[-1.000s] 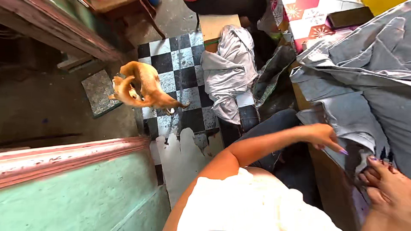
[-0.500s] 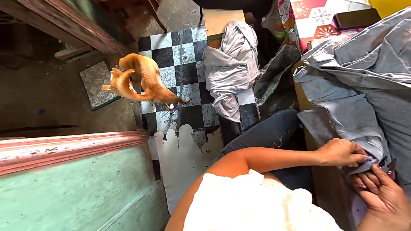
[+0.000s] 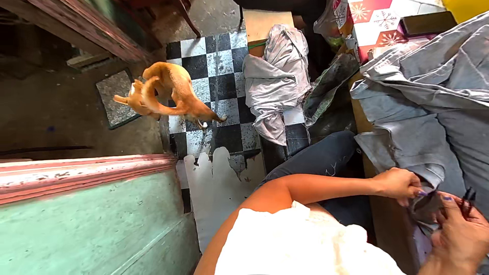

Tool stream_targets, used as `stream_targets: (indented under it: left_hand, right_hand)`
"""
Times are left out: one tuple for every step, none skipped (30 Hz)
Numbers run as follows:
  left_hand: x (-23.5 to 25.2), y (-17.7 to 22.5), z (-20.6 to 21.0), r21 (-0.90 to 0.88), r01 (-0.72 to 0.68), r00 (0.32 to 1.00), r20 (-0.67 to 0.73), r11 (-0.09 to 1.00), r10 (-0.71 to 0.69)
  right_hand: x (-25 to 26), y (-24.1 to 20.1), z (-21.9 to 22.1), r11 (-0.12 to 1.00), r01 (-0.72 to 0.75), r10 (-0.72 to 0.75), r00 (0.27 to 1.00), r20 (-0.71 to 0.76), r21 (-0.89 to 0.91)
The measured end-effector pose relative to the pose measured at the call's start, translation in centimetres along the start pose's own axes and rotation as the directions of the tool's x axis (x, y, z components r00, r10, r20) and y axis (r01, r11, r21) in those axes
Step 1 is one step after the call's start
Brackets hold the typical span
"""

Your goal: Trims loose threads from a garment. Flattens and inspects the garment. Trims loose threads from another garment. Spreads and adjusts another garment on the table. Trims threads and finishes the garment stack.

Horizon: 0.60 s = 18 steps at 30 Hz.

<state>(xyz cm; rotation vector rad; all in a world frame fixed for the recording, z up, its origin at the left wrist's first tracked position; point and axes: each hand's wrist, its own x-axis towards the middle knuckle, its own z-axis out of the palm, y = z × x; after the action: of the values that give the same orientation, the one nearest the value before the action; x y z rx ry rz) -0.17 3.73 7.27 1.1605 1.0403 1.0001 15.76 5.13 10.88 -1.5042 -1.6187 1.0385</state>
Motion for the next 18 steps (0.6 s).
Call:
stream_targets:
  left_hand:
    - [-0.2,-0.1,-0.1,-0.005,0.009,1.0,0.002,1.0,-0.009]
    - [-0.3,0.0,-0.3,-0.009,0.013,1.0,-0.001,1.0,-0.013]
    - [-0.4,0.0,-0.4,-0.012,0.009,1.0,-0.003,1.0,-0.009]
    - [-0.5,0.2,-0.6,-0.01,-0.001,1.0,0.001,1.0,0.001]
    - [-0.5,0.5,-0.8,-0.002,-0.013,1.0,0.01,1.0,0.013]
    - [-0.7,0.7,-1.0,0.009,-0.029,0.999,0.018,1.0,0.029]
    - [-0.9,1.0,-1.3,0.015,-0.043,0.999,0.022,0.999,0.042]
    - [-1.2,1.1,-1.7,0.014,-0.048,0.999,0.023,0.999,0.048]
    - [-1.4,1.1,-2.0,0.005,-0.047,0.999,0.017,0.999,0.047]
    - [-1.6,1.0,-2.3,-0.004,-0.038,0.999,0.007,0.999,0.038]
    - [-1.9,1.0,-2.6,-0.013,-0.022,1.0,-0.003,1.0,0.022]
    - [-2.1,0.9,-2.9,-0.007,0.005,1.0,-0.009,1.0,-0.005]
    - [-2.2,0.8,-3.1,0.019,0.046,0.999,-0.003,0.999,-0.046]
    - [-2.2,0.8,-3.2,0.064,0.093,0.996,0.008,0.994,-0.093]
    - [-2.0,0.7,-3.2,0.114,0.128,0.992,0.01,0.985,-0.129]
    - [-1.7,0.8,-3.0,0.142,0.139,0.99,-0.016,0.98,-0.138]
    - [-1.2,0.8,-2.6,0.151,0.127,0.991,-0.063,0.98,-0.119]
    - [-0.4,1.0,-2.2,0.149,0.099,0.99,-0.113,0.984,-0.082]
  right_hand:
    - [0.0,0.1,-0.1,0.999,-0.024,0.024,1.0,0.015,0.036]
    - [0.1,0.2,-0.1,0.998,-0.031,0.029,0.999,0.026,0.046]
    - [0.1,0.2,0.0,0.999,-0.026,0.025,0.999,0.029,0.033]
    - [0.1,0.3,0.2,1.0,-0.012,0.012,1.0,0.024,0.001]
    - [0.1,0.3,0.4,0.999,0.016,-0.015,1.0,0.017,-0.052]
    - [0.1,0.4,0.5,0.989,0.051,-0.048,0.999,0.025,-0.135]
    - [0.1,0.4,0.6,0.966,0.085,-0.076,0.996,0.043,-0.245]
    - [0.2,0.6,0.6,0.916,0.11,-0.095,0.994,0.057,-0.385]
    - [0.3,0.8,0.6,0.859,0.123,-0.105,0.992,0.065,-0.497]
    - [0.3,1.3,0.5,0.813,0.13,-0.108,0.992,0.071,-0.568]
    - [0.4,1.6,0.5,0.777,0.126,-0.103,0.992,0.072,-0.616]
    - [0.4,1.7,0.6,0.759,0.121,-0.104,0.993,0.064,-0.64]
    - [0.5,1.8,0.5,0.769,0.113,-0.101,0.993,0.054,-0.63]
    - [0.5,1.8,0.5,0.807,0.101,-0.095,0.995,0.041,-0.581]
    - [0.5,1.6,0.5,0.862,0.084,-0.082,0.996,0.026,-0.501]
    - [0.5,1.4,0.6,0.918,0.054,-0.051,0.999,0.019,-0.392]
    - [0.4,1.2,0.7,0.963,0.017,-0.013,1.0,0.017,-0.27]
    - [0.3,1.1,0.7,0.988,-0.028,0.032,0.999,0.023,-0.152]
